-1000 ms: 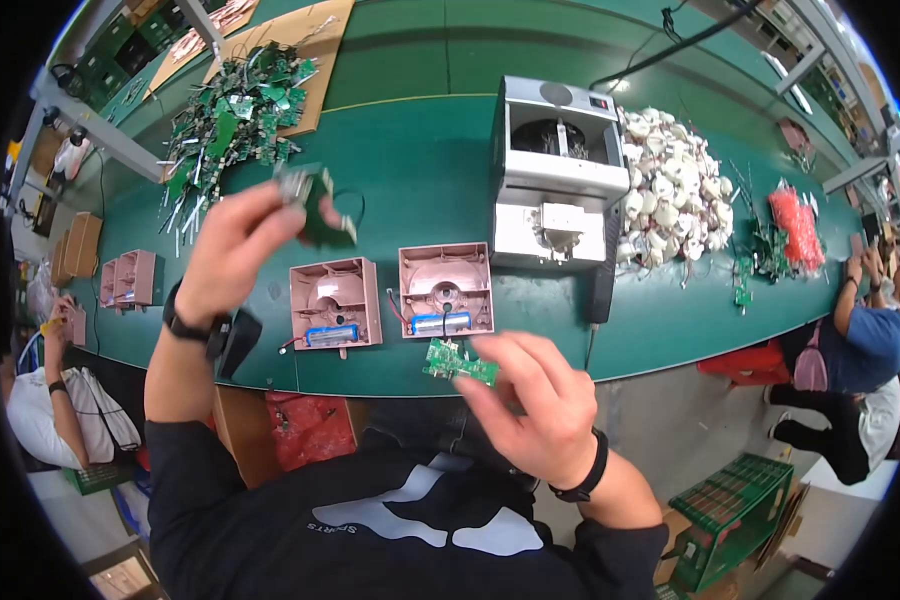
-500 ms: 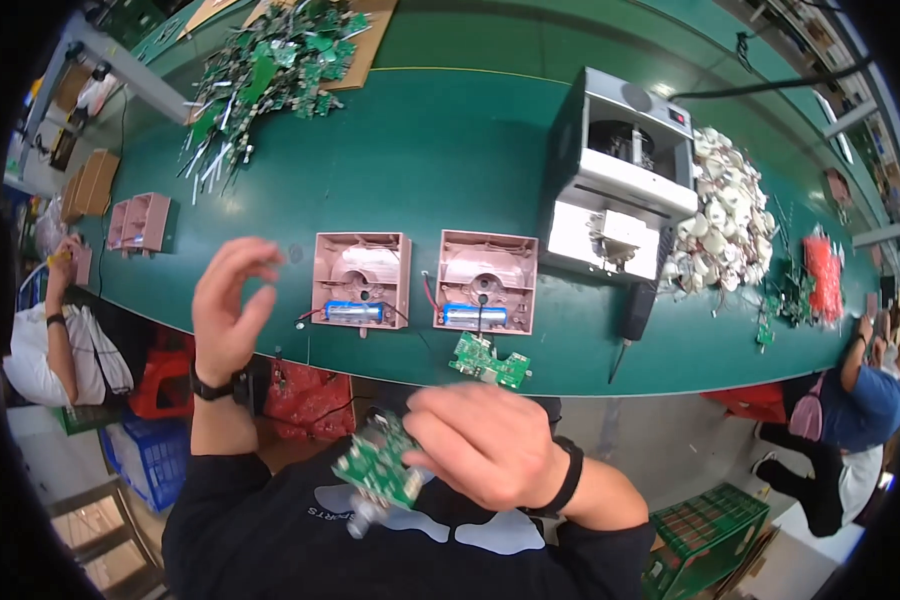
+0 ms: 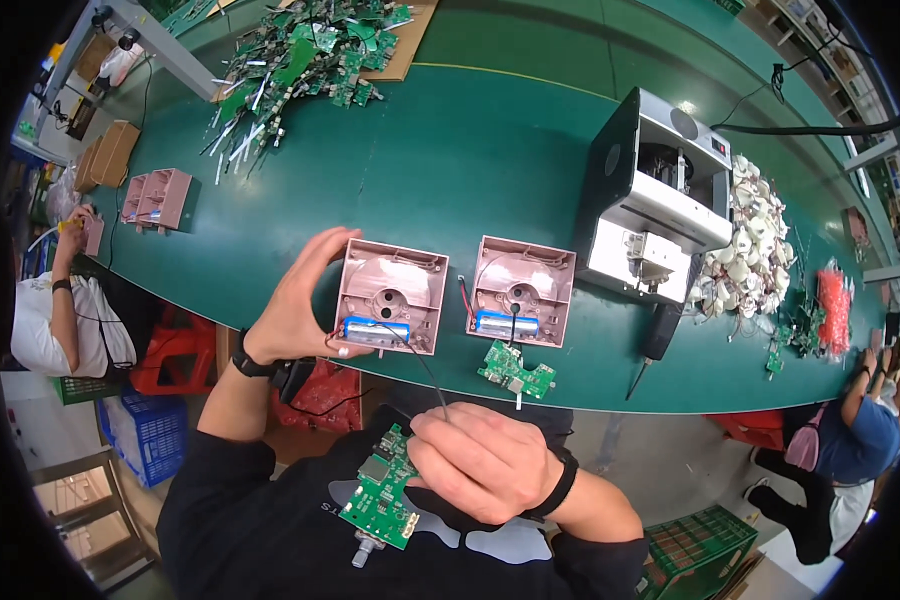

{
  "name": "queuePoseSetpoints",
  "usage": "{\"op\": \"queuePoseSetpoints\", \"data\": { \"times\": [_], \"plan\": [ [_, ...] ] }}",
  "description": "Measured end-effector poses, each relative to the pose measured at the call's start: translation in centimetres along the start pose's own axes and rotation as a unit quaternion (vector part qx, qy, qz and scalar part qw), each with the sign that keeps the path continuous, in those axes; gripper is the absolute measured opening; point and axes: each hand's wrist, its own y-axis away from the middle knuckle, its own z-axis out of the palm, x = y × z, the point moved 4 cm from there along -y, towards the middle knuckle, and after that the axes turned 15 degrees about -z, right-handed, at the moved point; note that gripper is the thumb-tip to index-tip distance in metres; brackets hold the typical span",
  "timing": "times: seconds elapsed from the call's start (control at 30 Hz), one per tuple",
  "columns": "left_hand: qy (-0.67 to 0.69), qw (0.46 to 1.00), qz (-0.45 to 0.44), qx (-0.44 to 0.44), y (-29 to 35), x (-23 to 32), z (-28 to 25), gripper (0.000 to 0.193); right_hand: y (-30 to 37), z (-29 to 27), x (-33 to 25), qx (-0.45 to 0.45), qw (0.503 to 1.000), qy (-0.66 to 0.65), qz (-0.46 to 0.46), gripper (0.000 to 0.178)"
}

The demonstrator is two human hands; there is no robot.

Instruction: The person uses a power screwdriver on the interior of a plastic housing, sets the tool down, and fits a circuit board into the housing. They then take a motor from a container, place it into the housing, and use the power screwdriver to secure the components.

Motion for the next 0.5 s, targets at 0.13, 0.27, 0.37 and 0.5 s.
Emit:
{"op": "queuePoseSetpoints", "data": {
  "times": [0.13, 0.27, 0.37, 0.5],
  "plan": [
    [0.039, 0.999, 0.003, 0.017, 1.0, 0.8, -0.7, 0.119, -0.3, 0.3, 0.2, 0.002, 1.0, -0.018, -0.009, 0.032],
    [0.078, 0.997, 0.006, 0.024, 1.6, 0.9, -1.3, 0.118, -0.3, 0.7, 0.2, -0.004, 1.0, -0.021, -0.014, 0.032],
    [0.095, 0.995, 0.014, 0.036, 1.9, 1.0, -1.7, 0.118, -0.4, 0.9, 0.2, -0.008, 1.0, -0.021, -0.018, 0.032],
    [0.114, 0.991, 0.034, 0.057, 2.3, 1.4, -2.1, 0.118, -0.5, 1.3, -0.1, -0.035, 0.999, -0.026, -0.01, 0.031]
  ]
}}
